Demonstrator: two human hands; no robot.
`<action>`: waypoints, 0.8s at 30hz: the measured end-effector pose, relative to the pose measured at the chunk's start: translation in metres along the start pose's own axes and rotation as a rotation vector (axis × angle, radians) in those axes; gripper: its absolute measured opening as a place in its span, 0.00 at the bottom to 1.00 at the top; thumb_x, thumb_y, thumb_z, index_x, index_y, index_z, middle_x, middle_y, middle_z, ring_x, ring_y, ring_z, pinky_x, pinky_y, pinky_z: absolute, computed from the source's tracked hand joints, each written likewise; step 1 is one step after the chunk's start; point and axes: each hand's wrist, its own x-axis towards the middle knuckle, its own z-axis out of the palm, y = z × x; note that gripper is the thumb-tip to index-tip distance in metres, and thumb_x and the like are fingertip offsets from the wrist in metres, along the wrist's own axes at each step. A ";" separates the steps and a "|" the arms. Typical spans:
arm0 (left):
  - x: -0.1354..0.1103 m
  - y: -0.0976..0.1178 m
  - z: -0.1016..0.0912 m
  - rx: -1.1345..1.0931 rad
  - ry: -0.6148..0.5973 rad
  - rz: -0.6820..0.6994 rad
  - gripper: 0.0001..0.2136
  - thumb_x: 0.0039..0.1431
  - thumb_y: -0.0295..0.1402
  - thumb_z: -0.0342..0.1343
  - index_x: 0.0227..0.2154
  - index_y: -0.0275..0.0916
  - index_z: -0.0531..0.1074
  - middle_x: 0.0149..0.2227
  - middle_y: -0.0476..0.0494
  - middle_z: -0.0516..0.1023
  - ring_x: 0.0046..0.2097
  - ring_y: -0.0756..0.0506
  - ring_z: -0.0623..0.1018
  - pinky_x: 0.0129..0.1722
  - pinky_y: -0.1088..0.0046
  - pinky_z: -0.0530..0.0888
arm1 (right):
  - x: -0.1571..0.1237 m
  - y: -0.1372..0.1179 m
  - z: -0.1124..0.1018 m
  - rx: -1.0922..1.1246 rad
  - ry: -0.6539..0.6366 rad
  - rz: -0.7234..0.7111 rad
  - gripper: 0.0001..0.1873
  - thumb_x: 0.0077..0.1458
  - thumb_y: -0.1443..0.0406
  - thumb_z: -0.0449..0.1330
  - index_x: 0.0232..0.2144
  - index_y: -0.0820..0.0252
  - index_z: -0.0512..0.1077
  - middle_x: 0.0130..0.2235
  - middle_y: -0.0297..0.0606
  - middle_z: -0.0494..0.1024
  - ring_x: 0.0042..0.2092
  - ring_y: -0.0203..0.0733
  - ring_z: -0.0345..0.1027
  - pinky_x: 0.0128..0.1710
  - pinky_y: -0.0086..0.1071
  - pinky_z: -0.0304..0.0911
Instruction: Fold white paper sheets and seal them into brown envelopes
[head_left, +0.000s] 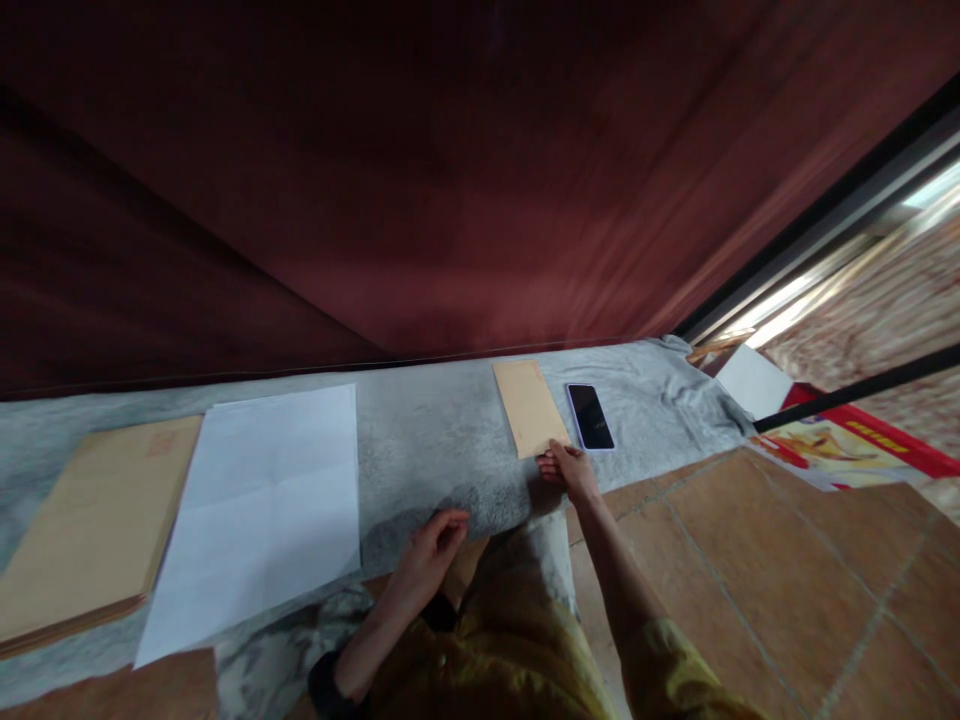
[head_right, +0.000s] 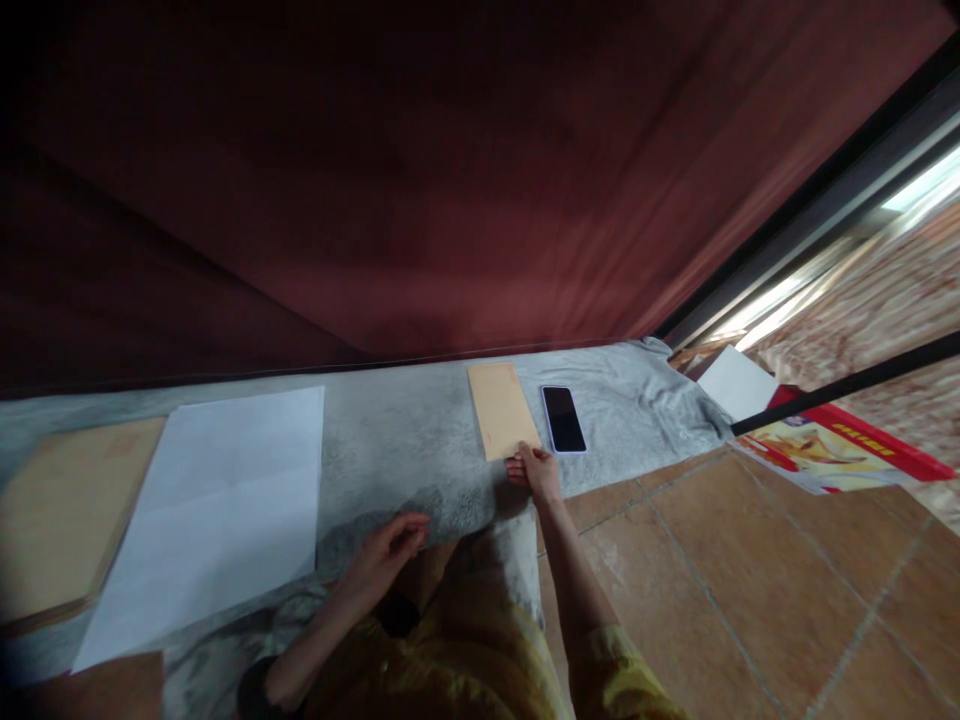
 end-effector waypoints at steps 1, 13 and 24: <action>0.000 0.000 0.000 -0.001 0.000 0.003 0.12 0.52 0.43 0.60 0.36 0.43 0.80 0.36 0.41 0.83 0.41 0.40 0.81 0.44 0.65 0.75 | 0.000 0.000 0.000 -0.001 0.002 -0.002 0.16 0.49 0.53 0.68 0.19 0.55 0.71 0.21 0.38 0.80 0.20 0.39 0.72 0.21 0.29 0.68; -0.002 0.005 0.000 -0.008 0.014 -0.012 0.12 0.50 0.44 0.61 0.35 0.45 0.81 0.35 0.42 0.84 0.40 0.39 0.81 0.42 0.65 0.76 | -0.007 0.008 -0.003 -0.026 0.039 -0.054 0.17 0.50 0.50 0.65 0.22 0.55 0.72 0.21 0.38 0.79 0.21 0.41 0.71 0.22 0.31 0.67; -0.007 0.002 -0.019 0.292 0.191 0.239 0.11 0.61 0.37 0.54 0.40 0.45 0.80 0.46 0.41 0.81 0.51 0.39 0.78 0.57 0.60 0.71 | -0.044 0.029 0.026 -0.551 -0.040 -0.856 0.15 0.62 0.59 0.53 0.43 0.56 0.78 0.47 0.46 0.80 0.53 0.50 0.72 0.58 0.45 0.63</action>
